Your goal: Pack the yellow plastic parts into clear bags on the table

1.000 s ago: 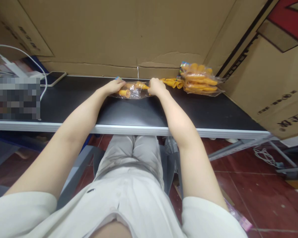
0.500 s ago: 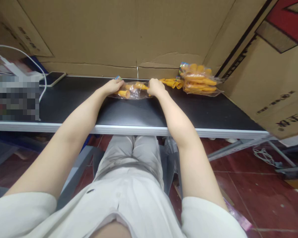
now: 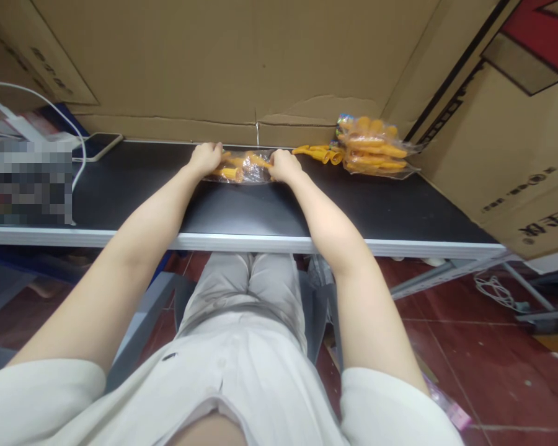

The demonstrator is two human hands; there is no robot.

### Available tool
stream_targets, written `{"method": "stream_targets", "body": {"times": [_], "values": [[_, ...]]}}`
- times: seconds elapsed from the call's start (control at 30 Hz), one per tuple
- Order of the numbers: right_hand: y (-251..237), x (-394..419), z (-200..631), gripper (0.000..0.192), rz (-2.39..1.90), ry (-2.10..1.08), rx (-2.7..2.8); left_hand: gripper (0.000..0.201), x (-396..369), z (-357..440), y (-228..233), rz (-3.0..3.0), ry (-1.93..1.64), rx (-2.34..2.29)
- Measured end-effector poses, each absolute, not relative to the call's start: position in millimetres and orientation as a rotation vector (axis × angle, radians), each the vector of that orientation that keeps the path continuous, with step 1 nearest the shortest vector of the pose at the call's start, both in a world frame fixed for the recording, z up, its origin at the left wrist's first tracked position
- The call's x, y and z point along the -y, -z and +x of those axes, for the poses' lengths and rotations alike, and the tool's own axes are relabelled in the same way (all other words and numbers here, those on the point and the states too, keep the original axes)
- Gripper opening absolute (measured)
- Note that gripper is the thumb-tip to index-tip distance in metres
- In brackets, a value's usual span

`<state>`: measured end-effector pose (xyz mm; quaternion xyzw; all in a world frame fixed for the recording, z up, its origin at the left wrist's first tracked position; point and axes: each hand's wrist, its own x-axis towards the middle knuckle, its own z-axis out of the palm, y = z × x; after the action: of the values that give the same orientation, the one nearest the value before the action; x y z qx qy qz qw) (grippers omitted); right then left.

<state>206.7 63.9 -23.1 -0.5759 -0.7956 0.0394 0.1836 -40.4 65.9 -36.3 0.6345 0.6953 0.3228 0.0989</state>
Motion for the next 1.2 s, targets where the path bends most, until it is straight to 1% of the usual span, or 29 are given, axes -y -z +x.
{"method": "stream_targets", "body": {"times": [0.13,0.3,0.4,0.47,0.67,0.77,0.9,0.97,1.03,1.13,1.2], "values": [[32.9,-76.5,205.5,0.011,-1.550,-0.163,2.214,0.059,-60.1,-39.0,31.5,1.884,-0.926,-1.999],[44.9,-94.3,204.1,0.019,-1.209,-0.235,2.243,0.062,-52.3,-35.6,26.2,1.917,-0.868,-1.966],[47.9,-99.7,205.9,0.013,-1.126,-0.246,2.283,0.061,-53.7,-36.7,27.7,1.906,-0.884,-1.927],[48.5,-100.8,207.8,0.013,-1.132,-0.253,2.271,0.060,-55.8,-38.0,29.7,1.889,-0.903,-1.899],[49.9,-100.4,210.1,0.025,-1.259,-0.287,2.138,0.061,-58.9,-39.1,32.1,1.932,-0.819,-1.843],[51.5,-100.8,210.0,0.034,-1.271,-0.403,2.082,0.060,-59.2,-38.9,31.9,1.944,-0.824,-1.813],[55.2,-103.9,211.3,0.050,-1.139,-0.585,2.048,0.063,-58.5,-38.9,30.7,1.965,-0.799,-1.832],[55.3,-105.0,211.4,0.052,-1.123,-0.626,2.030,0.062,-58.9,-39.6,30.8,1.953,-0.803,-1.829],[53.0,-103.7,210.6,0.045,-1.156,-0.608,2.007,0.061,-61.0,-41.1,32.2,1.939,-0.824,-1.815],[45.8,-96.2,207.6,0.026,-1.210,-0.557,2.001,0.059,-66.6,-44.3,36.9,1.916,-0.879,-1.781],[41.3,-89.0,205.3,0.019,-1.204,-0.579,2.021,0.059,-70.1,-46.3,40.5,1.900,-0.933,-1.747]]}}
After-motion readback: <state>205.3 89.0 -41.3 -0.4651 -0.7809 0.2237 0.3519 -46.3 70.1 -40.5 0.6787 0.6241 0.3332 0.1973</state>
